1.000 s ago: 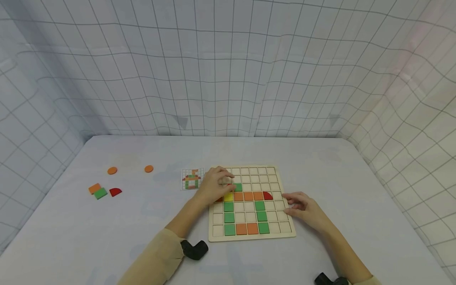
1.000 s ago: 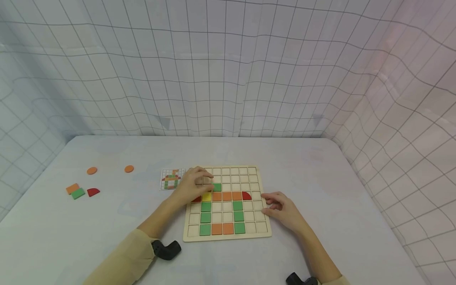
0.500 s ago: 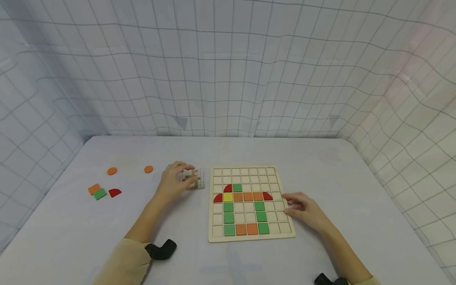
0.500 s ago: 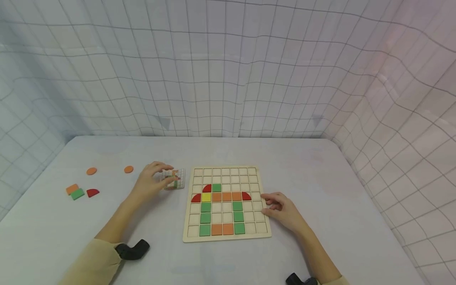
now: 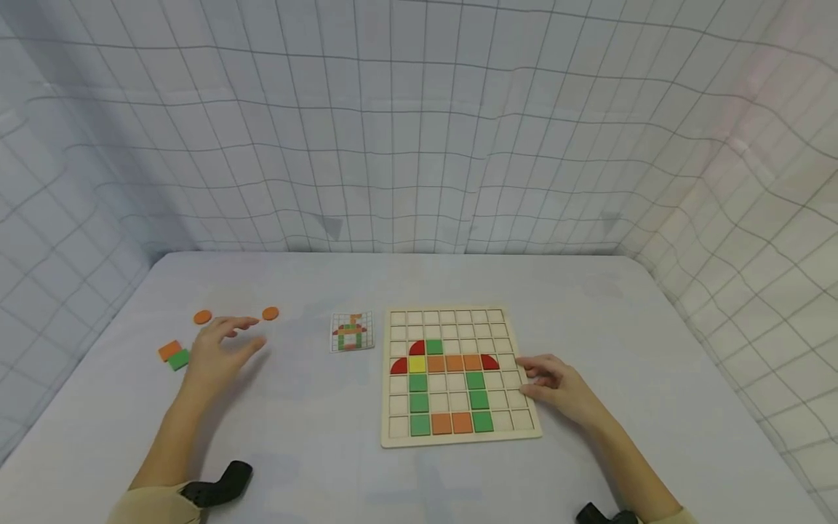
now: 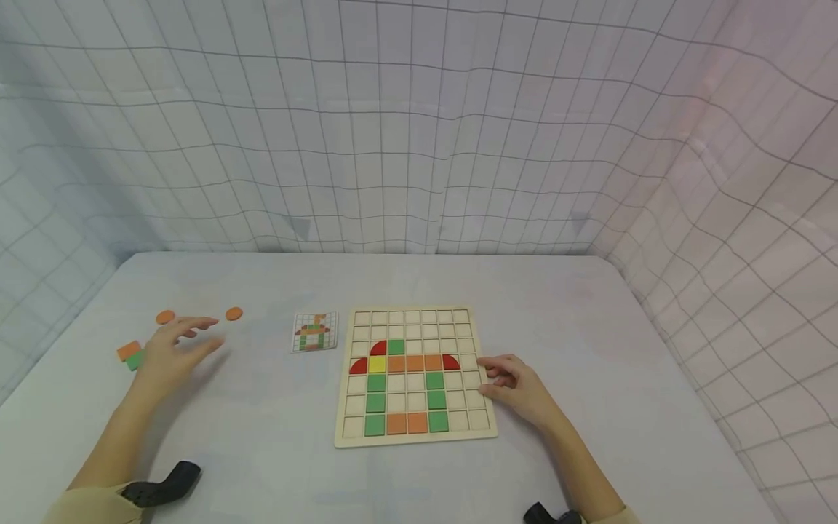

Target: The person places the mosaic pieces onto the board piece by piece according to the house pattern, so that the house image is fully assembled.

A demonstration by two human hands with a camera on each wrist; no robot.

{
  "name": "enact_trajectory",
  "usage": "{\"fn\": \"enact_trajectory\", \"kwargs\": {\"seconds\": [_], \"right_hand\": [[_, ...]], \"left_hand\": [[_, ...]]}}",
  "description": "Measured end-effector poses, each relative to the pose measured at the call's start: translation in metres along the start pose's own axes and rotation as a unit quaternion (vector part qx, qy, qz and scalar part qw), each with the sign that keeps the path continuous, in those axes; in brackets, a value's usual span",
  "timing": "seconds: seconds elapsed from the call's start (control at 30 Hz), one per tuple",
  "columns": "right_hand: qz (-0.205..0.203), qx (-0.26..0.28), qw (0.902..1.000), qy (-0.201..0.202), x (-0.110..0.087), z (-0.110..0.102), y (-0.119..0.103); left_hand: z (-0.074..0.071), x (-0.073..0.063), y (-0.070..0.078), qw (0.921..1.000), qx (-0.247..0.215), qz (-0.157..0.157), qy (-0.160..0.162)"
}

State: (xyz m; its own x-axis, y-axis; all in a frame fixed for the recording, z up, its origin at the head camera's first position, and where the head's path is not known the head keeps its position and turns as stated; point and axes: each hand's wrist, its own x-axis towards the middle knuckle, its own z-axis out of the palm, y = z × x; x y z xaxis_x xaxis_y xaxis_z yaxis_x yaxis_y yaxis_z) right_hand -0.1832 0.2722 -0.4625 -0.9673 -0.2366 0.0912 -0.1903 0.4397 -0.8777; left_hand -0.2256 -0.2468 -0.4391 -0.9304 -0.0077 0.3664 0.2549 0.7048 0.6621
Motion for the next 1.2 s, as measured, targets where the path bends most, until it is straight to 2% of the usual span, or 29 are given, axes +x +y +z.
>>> {"fn": "enact_trajectory", "kwargs": {"seconds": [0.17, 0.33, 0.43, 0.57, 0.8, 1.2], "right_hand": [[0.005, -0.009, 1.0, 0.0, 0.001, 0.0, 0.001], [0.003, -0.01, 0.9999, -0.001, 0.001, 0.0, 0.003], [0.002, -0.009, 1.0, -0.003, 0.001, 0.0, 0.003], [0.001, -0.007, 1.0, -0.002, 0.001, 0.0, 0.003], [0.004, -0.007, 1.0, -0.002, 0.0, 0.0, 0.002], [0.004, -0.01, 0.9999, -0.001, 0.001, 0.0, 0.001]], "left_hand": [[-0.025, -0.014, -0.021, 0.9991, 0.02, -0.018, 0.032], [-0.043, -0.027, -0.037, 0.9962, 0.031, -0.051, 0.063], [-0.051, -0.032, -0.046, 0.994, 0.041, -0.065, 0.078], [-0.055, -0.036, -0.057, 0.9919, 0.052, -0.064, 0.096], [-0.056, -0.039, -0.066, 0.9869, 0.109, -0.101, 0.062], [-0.056, -0.04, -0.071, 0.9843, 0.135, -0.106, 0.04]]}}
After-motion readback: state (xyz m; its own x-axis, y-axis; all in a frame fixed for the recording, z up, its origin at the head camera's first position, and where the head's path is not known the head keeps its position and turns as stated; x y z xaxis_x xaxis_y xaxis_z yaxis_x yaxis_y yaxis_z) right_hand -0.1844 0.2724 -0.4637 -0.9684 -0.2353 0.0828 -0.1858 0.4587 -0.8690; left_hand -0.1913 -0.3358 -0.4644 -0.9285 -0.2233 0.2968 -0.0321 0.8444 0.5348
